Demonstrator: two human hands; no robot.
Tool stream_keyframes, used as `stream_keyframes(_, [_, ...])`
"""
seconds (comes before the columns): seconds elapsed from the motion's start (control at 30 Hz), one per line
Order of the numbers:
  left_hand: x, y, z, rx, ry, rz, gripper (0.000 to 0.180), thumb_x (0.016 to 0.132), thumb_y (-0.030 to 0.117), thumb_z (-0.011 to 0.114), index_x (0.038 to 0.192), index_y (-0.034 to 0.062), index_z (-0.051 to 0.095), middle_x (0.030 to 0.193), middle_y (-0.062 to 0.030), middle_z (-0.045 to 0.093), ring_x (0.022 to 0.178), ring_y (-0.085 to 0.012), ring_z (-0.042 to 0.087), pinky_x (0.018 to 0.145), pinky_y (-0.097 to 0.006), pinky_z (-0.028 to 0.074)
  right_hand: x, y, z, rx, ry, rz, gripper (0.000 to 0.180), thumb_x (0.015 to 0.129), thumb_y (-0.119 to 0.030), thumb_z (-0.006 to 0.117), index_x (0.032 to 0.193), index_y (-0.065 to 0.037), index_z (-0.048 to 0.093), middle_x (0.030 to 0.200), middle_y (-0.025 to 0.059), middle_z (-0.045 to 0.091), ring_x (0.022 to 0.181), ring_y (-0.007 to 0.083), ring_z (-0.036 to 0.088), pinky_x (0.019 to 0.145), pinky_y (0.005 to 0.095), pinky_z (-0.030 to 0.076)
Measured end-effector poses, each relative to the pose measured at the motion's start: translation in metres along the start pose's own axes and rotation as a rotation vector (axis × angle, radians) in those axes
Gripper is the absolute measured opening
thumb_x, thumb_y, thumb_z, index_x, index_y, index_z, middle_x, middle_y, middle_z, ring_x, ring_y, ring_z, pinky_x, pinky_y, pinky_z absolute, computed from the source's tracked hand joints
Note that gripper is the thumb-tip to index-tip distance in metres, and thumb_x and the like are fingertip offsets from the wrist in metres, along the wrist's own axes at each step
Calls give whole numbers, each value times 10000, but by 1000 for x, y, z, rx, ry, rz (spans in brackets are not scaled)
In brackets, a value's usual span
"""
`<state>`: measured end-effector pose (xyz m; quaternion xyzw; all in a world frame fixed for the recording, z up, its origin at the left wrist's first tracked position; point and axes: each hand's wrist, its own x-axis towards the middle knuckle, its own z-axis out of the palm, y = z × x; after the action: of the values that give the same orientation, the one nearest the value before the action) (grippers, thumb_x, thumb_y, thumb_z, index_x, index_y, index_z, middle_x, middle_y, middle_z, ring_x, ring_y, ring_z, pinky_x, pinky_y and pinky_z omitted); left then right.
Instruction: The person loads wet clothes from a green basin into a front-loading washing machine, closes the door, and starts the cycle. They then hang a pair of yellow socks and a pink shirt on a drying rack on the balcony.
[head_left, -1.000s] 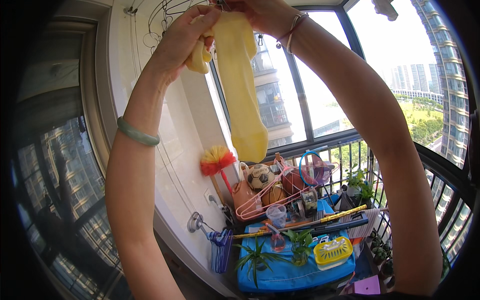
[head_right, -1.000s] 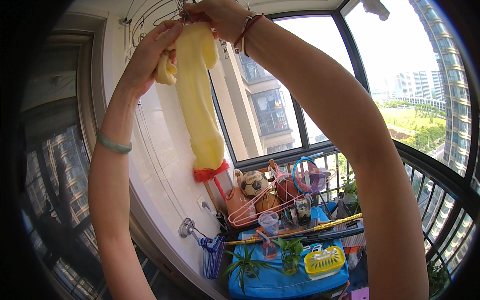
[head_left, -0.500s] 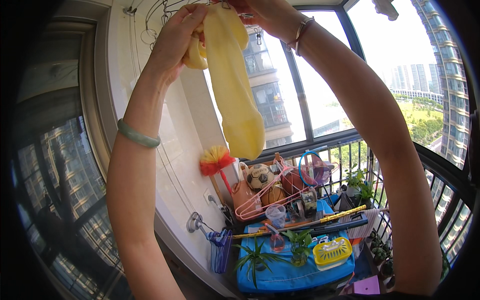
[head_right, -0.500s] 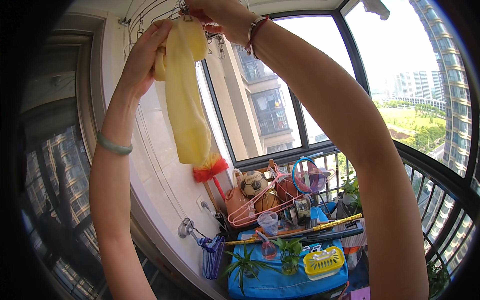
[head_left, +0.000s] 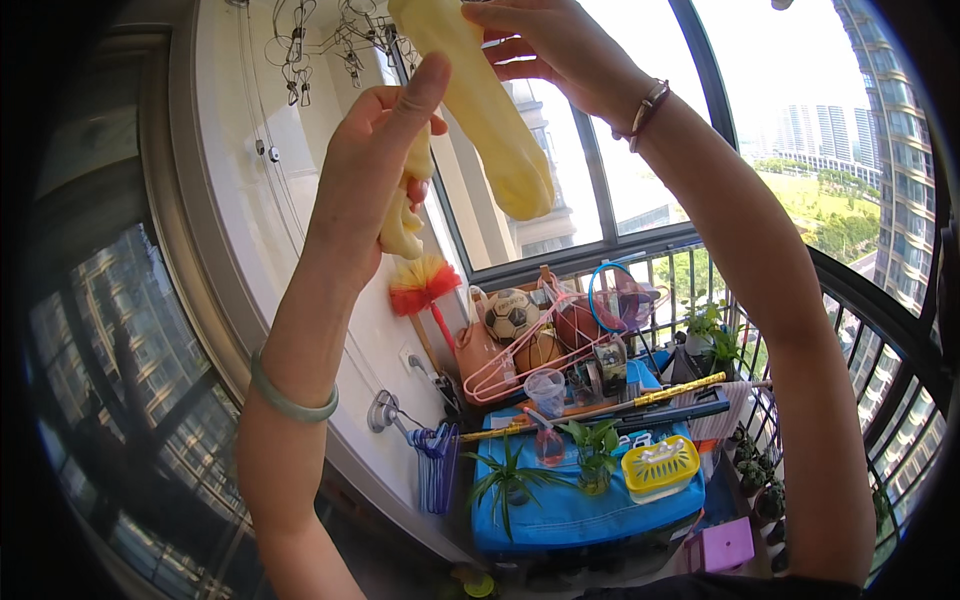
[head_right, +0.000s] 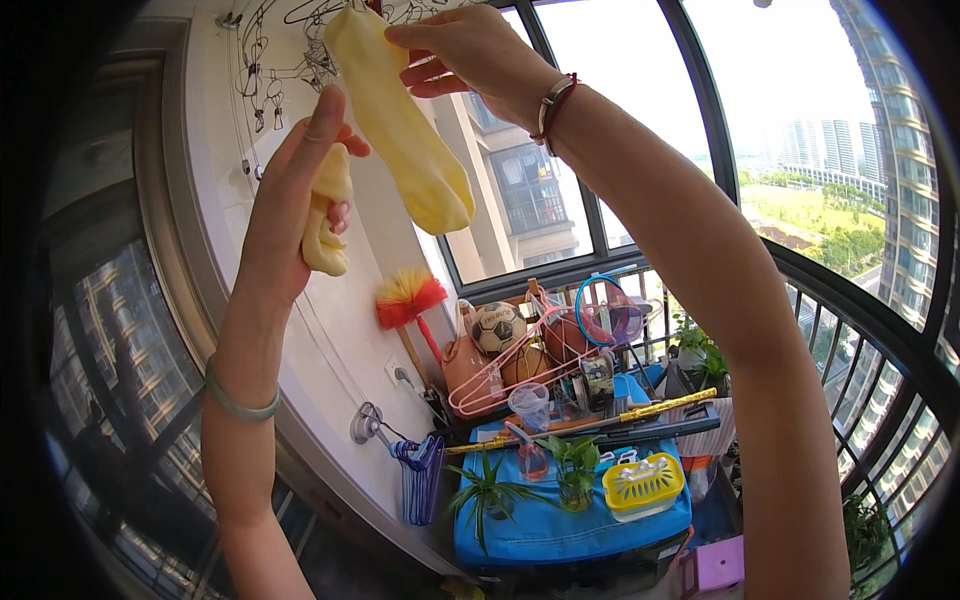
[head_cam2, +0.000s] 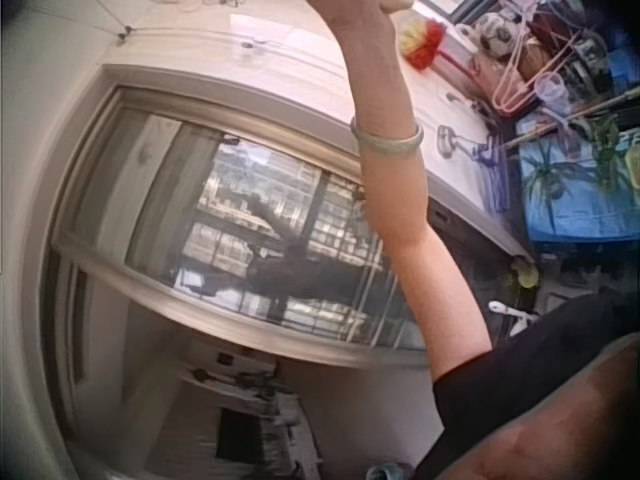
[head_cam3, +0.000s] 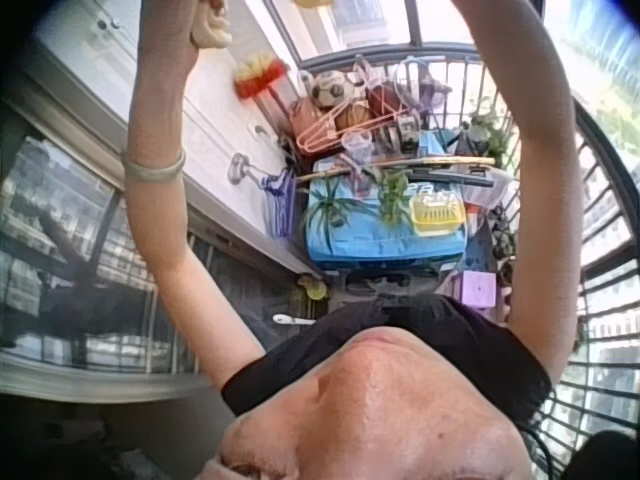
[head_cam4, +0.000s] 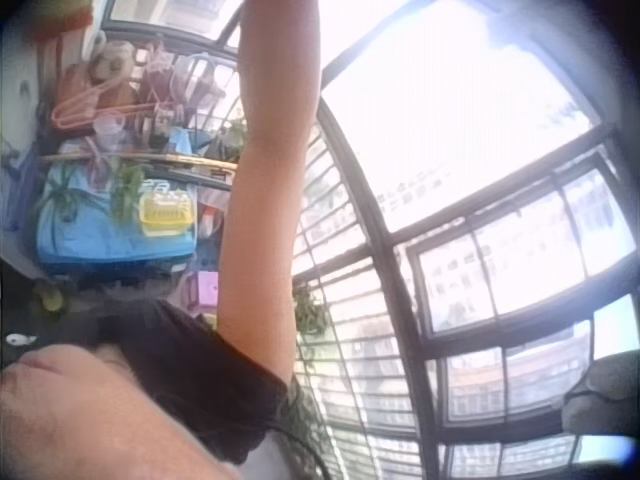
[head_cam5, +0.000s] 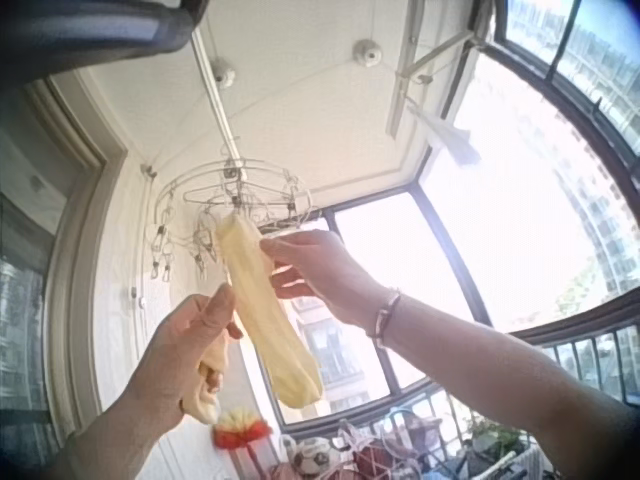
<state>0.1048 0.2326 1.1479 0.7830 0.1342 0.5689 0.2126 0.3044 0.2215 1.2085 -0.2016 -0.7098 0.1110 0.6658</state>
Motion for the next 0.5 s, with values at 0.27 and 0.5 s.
stream_keyframes(0.27, [-41, -23, 13, -131, 68, -189, 252, 926, 278, 649, 1028, 51, 615, 784, -7, 606, 467, -27, 412, 422, -170, 353, 2, 21, 3, 107, 220, -169, 248, 901, -123, 668, 1082, 44, 633, 844, 67, 634, 688, 123, 594, 643, 247, 510])
stream_keyframes(0.5, [-64, -52, -4, -565, 22, -283, 492, 988, 465, 491, 1221, 33, 531, 943, -81, 582, 608, -97, 493, 514, -257, 453, -75, 60, -10, 74, 100, -121, 389, 950, -349, 613, 1117, 0, 655, 972, 104, 693, 742, 129, 646, 761, 243, 549])
